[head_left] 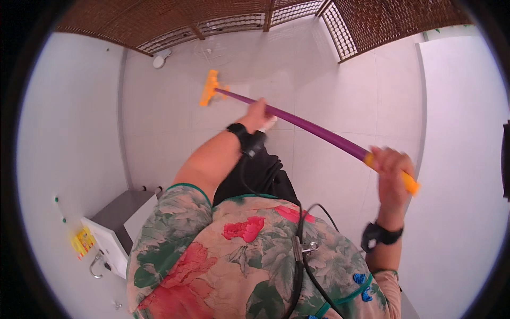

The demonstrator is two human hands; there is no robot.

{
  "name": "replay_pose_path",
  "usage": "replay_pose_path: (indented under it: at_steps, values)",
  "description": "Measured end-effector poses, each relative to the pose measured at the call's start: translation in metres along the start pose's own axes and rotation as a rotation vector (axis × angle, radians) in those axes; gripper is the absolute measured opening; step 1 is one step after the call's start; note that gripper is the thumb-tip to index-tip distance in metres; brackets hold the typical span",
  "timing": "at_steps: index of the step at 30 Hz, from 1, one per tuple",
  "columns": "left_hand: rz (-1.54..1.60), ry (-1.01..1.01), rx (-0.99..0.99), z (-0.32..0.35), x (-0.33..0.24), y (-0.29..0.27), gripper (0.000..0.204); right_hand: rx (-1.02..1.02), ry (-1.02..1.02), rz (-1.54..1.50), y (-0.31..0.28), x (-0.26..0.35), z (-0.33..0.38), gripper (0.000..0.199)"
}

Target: The person mops the tiled floor of an office and a restroom using a sponge mop, then cleans the mop head in a sink.

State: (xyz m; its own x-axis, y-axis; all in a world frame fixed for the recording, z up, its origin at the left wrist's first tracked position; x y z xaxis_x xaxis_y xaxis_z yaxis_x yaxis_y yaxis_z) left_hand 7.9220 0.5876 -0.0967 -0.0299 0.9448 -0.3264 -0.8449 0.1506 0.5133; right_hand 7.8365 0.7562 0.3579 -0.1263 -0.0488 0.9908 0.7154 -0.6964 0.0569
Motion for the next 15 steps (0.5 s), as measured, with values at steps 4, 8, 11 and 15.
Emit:
replay_pose_path:
  at_steps: [4,8,11,15]
  values:
    - [-0.102,-0.040,-0.082,-0.052,-0.058,-0.022,0.013,0.122,0.017,0.023,0.032,-0.027,-0.088,0.018]
    - [-0.234,-0.126,-0.032,-0.071,-0.046,0.035,0.017,0.031,0.080,0.028,-0.027,-0.014,-0.131,0.018]
    - [-0.379,-0.146,0.084,-0.063,0.007,0.115,0.026,-0.105,0.116,0.132,-0.092,0.024,-0.118,0.023]
    - [-0.570,-0.380,0.334,-0.018,0.099,0.220,0.031,-0.431,0.195,0.182,-0.161,0.082,-0.064,0.026]
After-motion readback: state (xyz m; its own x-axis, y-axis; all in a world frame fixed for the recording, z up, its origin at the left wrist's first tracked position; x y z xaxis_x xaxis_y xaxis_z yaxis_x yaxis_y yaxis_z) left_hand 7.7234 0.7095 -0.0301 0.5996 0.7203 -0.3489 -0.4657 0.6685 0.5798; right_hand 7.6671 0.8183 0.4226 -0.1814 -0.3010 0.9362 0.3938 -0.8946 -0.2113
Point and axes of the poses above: each hand's wrist, its own z-axis away from the middle knuckle, its own y-axis out of the palm, x = y × z, the point moved 10 cm from there along -z, towards the middle knuckle, and after that the axes turned 12 degrees about y, right-handed, at the moved point
